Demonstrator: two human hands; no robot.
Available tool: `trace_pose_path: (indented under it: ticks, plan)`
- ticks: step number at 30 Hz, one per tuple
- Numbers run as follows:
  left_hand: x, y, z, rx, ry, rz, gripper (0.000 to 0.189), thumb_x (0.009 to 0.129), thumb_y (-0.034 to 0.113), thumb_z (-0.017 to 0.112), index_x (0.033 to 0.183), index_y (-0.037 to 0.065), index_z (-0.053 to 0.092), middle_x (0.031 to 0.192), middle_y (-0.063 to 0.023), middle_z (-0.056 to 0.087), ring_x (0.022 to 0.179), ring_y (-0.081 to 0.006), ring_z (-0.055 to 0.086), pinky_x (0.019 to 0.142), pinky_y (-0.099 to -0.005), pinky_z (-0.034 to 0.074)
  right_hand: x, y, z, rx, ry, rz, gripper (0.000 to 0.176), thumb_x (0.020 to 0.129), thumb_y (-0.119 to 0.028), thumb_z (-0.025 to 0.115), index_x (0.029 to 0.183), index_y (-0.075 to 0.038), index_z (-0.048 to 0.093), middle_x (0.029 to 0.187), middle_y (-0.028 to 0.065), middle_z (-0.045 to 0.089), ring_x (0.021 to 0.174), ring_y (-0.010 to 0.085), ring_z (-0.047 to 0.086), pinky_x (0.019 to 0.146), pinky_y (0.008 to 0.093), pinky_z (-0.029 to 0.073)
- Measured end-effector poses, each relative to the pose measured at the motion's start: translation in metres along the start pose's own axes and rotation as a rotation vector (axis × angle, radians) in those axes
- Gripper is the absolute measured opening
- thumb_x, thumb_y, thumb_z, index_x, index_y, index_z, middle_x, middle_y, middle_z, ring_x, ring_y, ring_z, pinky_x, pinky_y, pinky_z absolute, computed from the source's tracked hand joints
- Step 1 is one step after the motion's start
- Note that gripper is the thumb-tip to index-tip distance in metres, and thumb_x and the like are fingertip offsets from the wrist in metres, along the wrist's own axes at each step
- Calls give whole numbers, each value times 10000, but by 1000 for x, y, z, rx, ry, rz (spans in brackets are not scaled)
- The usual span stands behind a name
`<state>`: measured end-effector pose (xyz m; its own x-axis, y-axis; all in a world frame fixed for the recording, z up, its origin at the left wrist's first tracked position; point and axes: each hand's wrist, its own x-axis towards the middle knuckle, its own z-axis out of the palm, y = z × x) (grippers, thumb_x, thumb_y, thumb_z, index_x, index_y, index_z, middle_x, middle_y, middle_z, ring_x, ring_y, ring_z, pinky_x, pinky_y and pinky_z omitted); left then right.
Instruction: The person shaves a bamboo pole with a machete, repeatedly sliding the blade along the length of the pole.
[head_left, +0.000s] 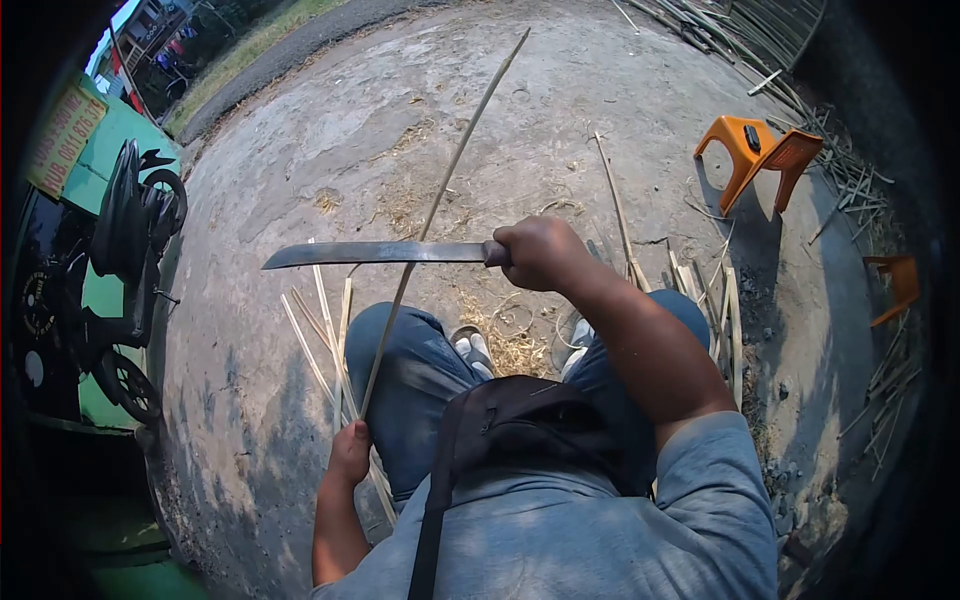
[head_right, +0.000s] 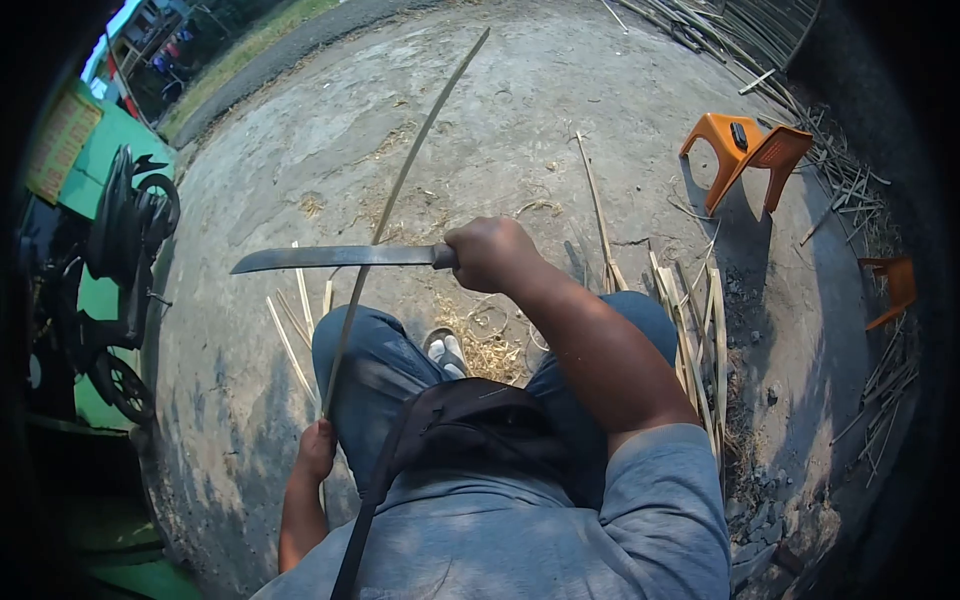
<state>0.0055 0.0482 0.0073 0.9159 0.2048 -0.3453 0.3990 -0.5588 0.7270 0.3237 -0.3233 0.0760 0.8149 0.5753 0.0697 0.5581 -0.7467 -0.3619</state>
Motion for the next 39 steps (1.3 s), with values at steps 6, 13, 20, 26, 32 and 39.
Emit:
trace_pose_path:
  ticks: [6,13,20,26,32,39]
  plan:
    - [1,9,-2,-33,-11,31,726,1052,696,375,753,45,493,683,0,481,656,-129,459,601,-327,384,6,30,-13,229,88,252,174,859,-212,677,1003,-177,768,970,145,753,910,358,724,819,481,581]
    - [1,14,3,-67,-15,29,720,1058,678,384,815,25,563,730,-7,544,707,-120,503,644,-312,420,-26,-30,-10,7,-130,-81,157,801,-187,696,945,-167,757,889,106,747,912,329,736,788,466,576]
    - [2,-2,0,-49,-14,15,717,1062,668,392,832,15,579,736,-20,562,714,-134,526,657,-325,440,-2,-3,-6,64,-87,22,114,855,-239,684,913,-170,754,909,106,749,918,332,728,793,463,577]
    - [2,0,-5,-9,-6,14,723,1056,679,395,811,19,559,706,-27,534,696,-138,510,643,-325,427,11,34,-9,289,80,300,182,871,-227,673,1019,-181,769,969,139,755,921,362,722,820,473,576]
    - [-1,10,0,-19,11,47,738,1046,695,402,782,18,536,695,-32,511,694,-150,499,648,-342,433,-18,-11,-11,63,-70,23,139,810,-205,673,914,-142,740,880,139,742,866,368,729,771,483,580]
    - [-3,-4,1,25,57,77,752,1044,692,408,793,-1,556,686,-57,535,684,-164,520,640,-354,442,-3,-11,-42,-75,-90,-130,107,792,-194,690,881,-152,730,845,116,726,831,356,719,743,489,569]
